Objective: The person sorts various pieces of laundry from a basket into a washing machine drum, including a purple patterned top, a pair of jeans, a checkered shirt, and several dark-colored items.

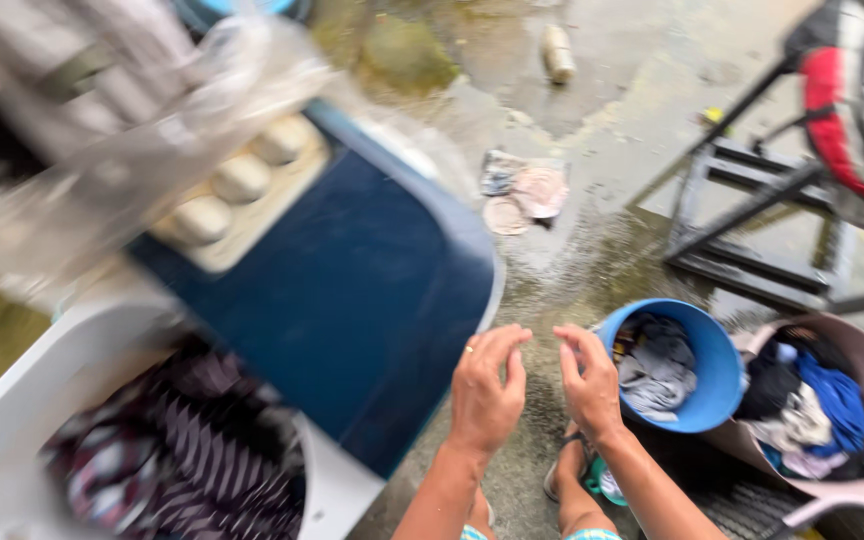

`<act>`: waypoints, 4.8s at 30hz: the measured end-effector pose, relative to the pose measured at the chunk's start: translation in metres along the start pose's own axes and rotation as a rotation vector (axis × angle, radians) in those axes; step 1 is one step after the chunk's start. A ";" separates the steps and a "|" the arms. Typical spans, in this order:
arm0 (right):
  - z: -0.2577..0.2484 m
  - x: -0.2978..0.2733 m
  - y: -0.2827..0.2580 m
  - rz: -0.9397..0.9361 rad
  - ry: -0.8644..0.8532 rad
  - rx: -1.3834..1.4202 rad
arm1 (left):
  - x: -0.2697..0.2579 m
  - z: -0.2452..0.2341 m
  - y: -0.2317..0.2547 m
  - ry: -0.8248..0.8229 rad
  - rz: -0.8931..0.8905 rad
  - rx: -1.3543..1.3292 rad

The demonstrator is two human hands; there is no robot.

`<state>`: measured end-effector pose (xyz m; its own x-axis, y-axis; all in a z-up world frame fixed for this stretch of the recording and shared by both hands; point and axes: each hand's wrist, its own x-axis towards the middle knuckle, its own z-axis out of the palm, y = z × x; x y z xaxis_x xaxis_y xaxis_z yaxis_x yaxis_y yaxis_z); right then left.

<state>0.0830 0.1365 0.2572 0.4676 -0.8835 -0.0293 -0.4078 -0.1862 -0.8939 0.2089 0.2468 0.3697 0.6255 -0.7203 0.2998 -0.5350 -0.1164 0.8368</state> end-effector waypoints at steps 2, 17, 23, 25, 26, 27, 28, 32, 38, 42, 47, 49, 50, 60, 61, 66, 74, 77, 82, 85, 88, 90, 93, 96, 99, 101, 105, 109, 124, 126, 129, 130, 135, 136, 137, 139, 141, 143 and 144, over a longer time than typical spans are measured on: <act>-0.025 0.004 0.057 0.176 -0.015 -0.042 | 0.000 0.045 -0.003 -0.118 -0.081 -0.055; -0.159 -0.010 0.391 0.755 -0.206 -0.468 | -0.076 0.362 -0.132 -0.800 -0.560 0.203; -0.146 0.006 0.446 0.688 -0.199 -0.398 | -0.083 0.432 -0.188 -0.871 -0.510 0.308; -0.138 0.017 0.448 0.779 -0.255 -0.428 | -0.090 0.454 -0.215 -0.867 -0.479 0.325; -0.131 0.023 0.446 0.828 -0.288 -0.440 | -0.092 0.465 -0.228 -0.869 -0.481 0.329; -0.126 0.029 0.443 0.871 -0.317 -0.447 | -0.091 0.478 -0.240 -0.868 -0.480 0.330; -0.121 0.035 0.441 0.914 -0.348 -0.452 | -0.093 0.488 -0.249 -0.887 -0.487 0.331; -0.099 0.059 0.450 0.909 -0.421 -0.513 | -0.086 0.523 -0.273 -0.963 -0.576 0.302; -0.067 0.081 0.486 0.879 -0.522 -0.625 | -0.074 0.564 -0.297 -1.052 -0.789 0.356; -0.052 0.092 0.506 0.882 -0.616 -0.728 | -0.086 0.580 -0.325 -1.063 -0.759 0.356; -0.051 0.094 0.540 0.928 -0.649 -0.754 | -0.109 0.597 -0.352 -1.049 -0.703 0.316; -0.050 0.087 0.561 0.910 -0.673 -0.805 | -0.110 0.597 -0.354 -1.047 -0.704 0.304; -0.049 0.082 0.573 0.899 -0.682 -0.832 | -0.112 0.595 -0.351 -1.056 -0.737 0.293; -0.074 0.071 0.578 0.844 -0.390 -0.560 | -0.156 0.592 -0.365 -0.974 -0.798 0.185; -0.083 0.070 0.561 0.841 -0.348 -0.524 | -0.159 0.589 -0.364 -0.892 -0.779 0.129; -0.130 0.061 0.478 0.797 -0.204 -0.352 | -0.129 0.548 -0.301 -0.749 -0.994 -0.058; -0.176 0.037 0.325 0.801 -0.130 -0.273 | -0.050 0.488 -0.148 -0.779 -1.617 -0.354; -0.185 0.034 0.276 0.595 -0.103 -0.342 | -0.063 0.494 -0.137 -0.633 -1.425 -0.272; -0.206 0.026 0.219 0.529 -0.147 -0.396 | -0.074 0.491 -0.129 -0.522 -1.321 -0.046; -0.215 0.013 0.190 0.488 -0.140 -0.363 | -0.083 0.480 -0.123 -0.513 -1.243 -0.007; -0.227 -0.002 0.168 0.452 -0.120 -0.273 | -0.092 0.468 -0.125 -0.501 -1.147 -0.073; -0.233 -0.011 0.159 0.377 -0.084 -0.173 | -0.093 0.462 -0.125 -0.512 -1.103 -0.133; -0.242 -0.025 0.159 0.361 0.012 0.044 | -0.084 0.452 -0.118 -0.527 -1.109 -0.196; -0.251 -0.041 0.178 0.624 0.169 0.324 | -0.067 0.444 -0.101 -0.521 -1.096 -0.379; -0.266 -0.046 0.223 0.678 0.419 0.528 | -0.047 0.428 -0.072 -0.588 -1.089 -0.343; -0.276 -0.046 0.254 0.708 0.564 0.543 | -0.037 0.418 -0.051 -0.616 -1.058 -0.370; -0.303 -0.031 0.288 0.981 0.520 0.673 | -0.025 0.411 -0.026 -0.660 -0.912 -0.396; -0.318 -0.018 0.274 1.280 0.376 1.121 | -0.015 0.411 -0.002 -0.693 -0.870 -0.524; -0.377 -0.039 0.278 0.736 0.239 1.290 | -0.032 0.420 0.123 -0.878 -0.971 -0.932; -0.384 -0.033 0.275 0.723 0.209 1.255 | -0.027 0.408 0.126 -0.896 -0.994 -0.982; -0.386 -0.036 0.268 0.719 0.185 1.211 | -0.016 0.382 0.133 -0.910 -0.951 -1.025; -0.385 -0.034 0.266 0.713 0.178 1.200 | -0.012 0.371 0.136 -0.919 -0.944 -1.014; -0.366 -0.003 0.243 0.646 0.096 1.169 | 0.023 0.307 0.135 -0.914 -0.688 -1.039; -0.357 0.004 0.236 0.627 0.078 1.170 | 0.030 0.290 0.132 -0.897 -0.652 -0.994; -0.349 0.013 0.226 0.601 0.054 1.169 | 0.038 0.270 0.128 -0.877 -0.614 -0.951; -0.326 0.032 0.201 0.558 -0.011 1.172 | 0.052 0.225 0.118 -0.830 -0.556 -0.913; -0.291 0.053 0.167 0.533 -0.076 1.149 | 0.060 0.174 0.107 -0.777 -0.515 -0.924; -0.250 0.071 0.121 0.544 -0.103 1.080 | 0.059 0.119 0.099 -0.672 -0.552 -1.022; -0.232 0.076 0.095 0.447 -0.195 1.129 | 0.058 0.091 0.097 -0.616 -0.566 -1.070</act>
<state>-0.1023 -0.0486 0.2740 0.6098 -0.6770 -0.4120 0.2998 0.6783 -0.6708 0.1417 0.1320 0.4263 0.1065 -0.9704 -0.2170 0.5843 -0.1155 0.8033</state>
